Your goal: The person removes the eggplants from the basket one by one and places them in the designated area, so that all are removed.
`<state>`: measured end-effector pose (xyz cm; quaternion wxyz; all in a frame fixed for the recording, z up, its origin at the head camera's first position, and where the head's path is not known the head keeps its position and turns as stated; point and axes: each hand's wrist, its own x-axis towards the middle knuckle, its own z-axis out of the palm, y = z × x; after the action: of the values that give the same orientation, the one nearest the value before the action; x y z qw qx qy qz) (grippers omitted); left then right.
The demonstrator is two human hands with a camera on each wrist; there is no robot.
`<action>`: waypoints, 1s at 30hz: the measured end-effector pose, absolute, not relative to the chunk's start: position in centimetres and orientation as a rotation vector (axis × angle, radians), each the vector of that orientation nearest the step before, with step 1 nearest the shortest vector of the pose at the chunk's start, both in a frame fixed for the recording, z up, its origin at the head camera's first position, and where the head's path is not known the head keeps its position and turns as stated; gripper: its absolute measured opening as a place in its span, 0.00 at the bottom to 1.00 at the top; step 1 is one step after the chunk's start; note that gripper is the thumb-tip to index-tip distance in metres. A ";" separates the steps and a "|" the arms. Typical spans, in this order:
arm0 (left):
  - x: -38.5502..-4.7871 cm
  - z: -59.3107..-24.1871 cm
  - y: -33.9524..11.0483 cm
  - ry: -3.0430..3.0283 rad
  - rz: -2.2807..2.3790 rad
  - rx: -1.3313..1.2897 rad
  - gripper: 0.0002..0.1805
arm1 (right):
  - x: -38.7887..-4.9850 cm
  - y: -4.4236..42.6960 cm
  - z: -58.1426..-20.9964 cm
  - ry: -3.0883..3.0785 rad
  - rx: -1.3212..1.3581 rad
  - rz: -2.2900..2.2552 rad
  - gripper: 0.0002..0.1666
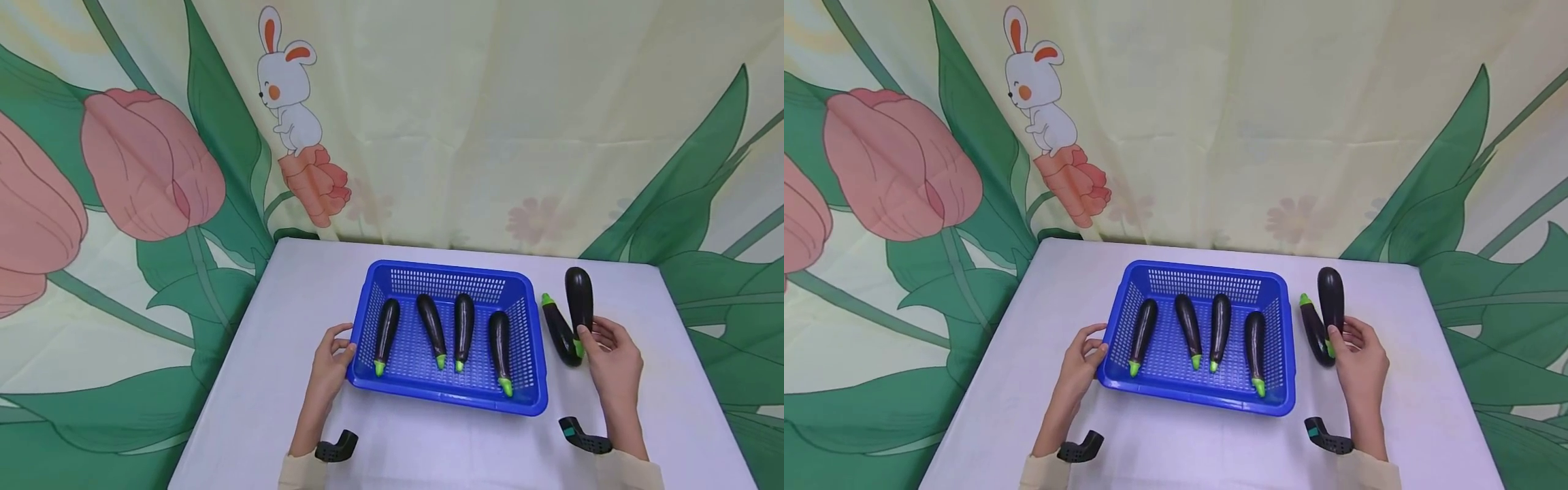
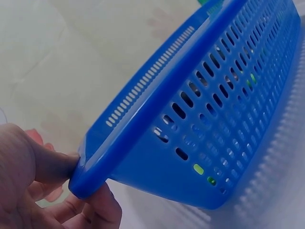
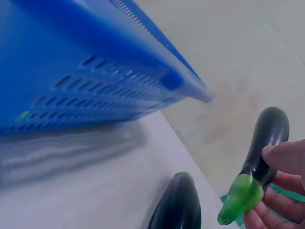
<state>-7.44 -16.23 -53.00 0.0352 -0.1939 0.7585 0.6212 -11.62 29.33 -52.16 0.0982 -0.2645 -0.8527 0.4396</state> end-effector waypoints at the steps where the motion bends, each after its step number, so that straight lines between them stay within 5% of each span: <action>1: -7.4 -52.9 -16.3 2.329 1.907 -0.590 0.23 | -11.6 29.5 -52.3 -2.527 -0.790 1.300 0.33; 30: -7.6 -52.9 -16.2 2.299 1.952 -0.589 0.23 | -13.1 33.5 -55.3 -2.688 -0.808 1.229 0.32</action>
<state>-7.58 -16.24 -52.86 0.0342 -0.1917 0.7477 0.6348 -13.06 33.53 -55.32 0.0386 -0.2636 -0.8766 0.4007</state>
